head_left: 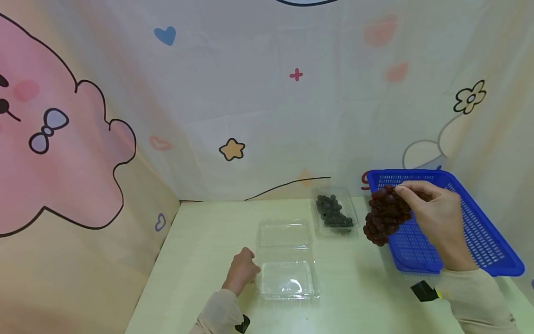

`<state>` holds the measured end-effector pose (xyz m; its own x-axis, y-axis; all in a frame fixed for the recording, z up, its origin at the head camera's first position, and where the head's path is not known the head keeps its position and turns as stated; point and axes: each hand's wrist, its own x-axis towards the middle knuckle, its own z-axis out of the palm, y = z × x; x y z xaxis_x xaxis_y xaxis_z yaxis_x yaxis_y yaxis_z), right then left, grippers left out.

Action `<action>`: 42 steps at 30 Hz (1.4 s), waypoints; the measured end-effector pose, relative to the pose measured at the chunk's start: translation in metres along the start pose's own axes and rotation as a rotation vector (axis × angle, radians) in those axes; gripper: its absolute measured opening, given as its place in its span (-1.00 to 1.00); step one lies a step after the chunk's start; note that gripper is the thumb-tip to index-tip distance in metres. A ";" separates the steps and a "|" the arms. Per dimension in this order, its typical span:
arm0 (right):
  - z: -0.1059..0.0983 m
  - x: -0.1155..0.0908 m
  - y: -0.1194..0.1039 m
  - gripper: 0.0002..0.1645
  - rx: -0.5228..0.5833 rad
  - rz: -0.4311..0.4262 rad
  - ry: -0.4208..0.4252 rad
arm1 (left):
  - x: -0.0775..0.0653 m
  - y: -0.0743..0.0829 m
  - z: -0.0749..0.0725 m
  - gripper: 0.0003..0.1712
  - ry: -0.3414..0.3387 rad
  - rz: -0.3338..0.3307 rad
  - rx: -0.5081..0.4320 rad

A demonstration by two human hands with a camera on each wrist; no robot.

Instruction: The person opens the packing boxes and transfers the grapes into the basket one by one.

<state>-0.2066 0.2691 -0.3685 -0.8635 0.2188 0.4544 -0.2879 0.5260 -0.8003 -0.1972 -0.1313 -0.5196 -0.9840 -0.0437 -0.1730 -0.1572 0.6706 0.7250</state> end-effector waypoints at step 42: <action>-0.058 0.003 0.037 -0.41 -0.145 0.275 0.094 | 0.001 0.001 0.000 -0.65 0.013 -0.006 0.011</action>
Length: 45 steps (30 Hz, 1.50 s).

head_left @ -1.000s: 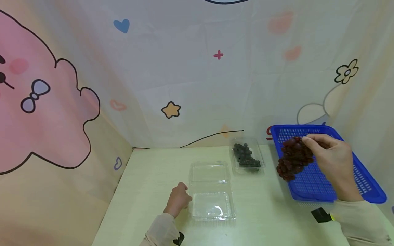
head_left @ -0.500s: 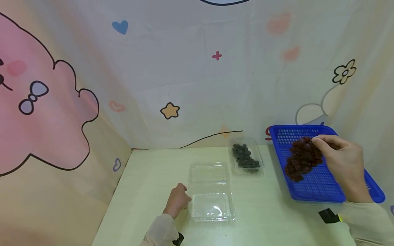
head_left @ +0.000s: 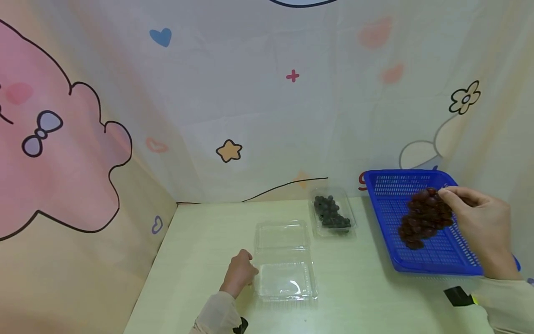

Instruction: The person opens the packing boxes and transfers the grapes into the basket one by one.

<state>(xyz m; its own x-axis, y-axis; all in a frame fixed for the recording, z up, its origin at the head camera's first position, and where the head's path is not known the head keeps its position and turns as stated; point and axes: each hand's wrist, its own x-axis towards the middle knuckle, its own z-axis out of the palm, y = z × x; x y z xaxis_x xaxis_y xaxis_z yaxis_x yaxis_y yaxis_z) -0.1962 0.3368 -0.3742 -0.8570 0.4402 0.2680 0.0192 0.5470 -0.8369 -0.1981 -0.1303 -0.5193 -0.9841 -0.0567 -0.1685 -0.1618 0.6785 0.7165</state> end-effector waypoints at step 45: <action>-0.046 0.027 0.067 -0.52 0.023 0.004 0.185 | -0.001 -0.003 0.001 -0.62 -0.024 0.029 -0.021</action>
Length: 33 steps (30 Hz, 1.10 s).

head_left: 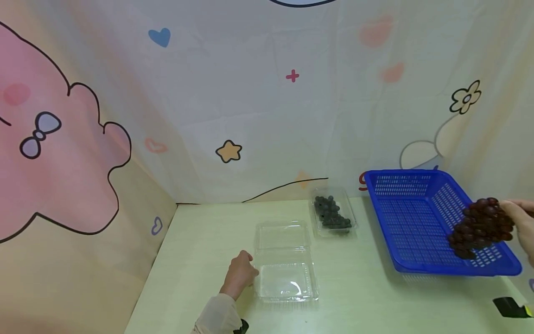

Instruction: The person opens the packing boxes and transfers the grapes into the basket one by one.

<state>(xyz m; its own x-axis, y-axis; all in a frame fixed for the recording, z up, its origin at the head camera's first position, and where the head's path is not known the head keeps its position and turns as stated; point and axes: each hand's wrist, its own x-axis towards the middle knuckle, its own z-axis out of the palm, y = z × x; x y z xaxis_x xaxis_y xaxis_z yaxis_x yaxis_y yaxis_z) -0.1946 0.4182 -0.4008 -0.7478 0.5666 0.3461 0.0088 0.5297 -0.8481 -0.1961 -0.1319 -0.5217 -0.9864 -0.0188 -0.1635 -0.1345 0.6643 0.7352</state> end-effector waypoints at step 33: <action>-0.002 0.013 0.024 -0.41 0.013 -0.028 -0.027 | -0.001 0.002 -0.001 -0.63 0.005 0.006 -0.007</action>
<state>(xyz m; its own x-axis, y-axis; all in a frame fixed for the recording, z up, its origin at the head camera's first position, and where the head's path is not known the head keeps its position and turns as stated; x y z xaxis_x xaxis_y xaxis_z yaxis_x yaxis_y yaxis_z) -0.2033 0.4395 -0.4161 -0.7654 0.5342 0.3590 -0.0207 0.5371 -0.8433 -0.1956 -0.1317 -0.5194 -0.9875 -0.0188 -0.1563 -0.1298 0.6589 0.7410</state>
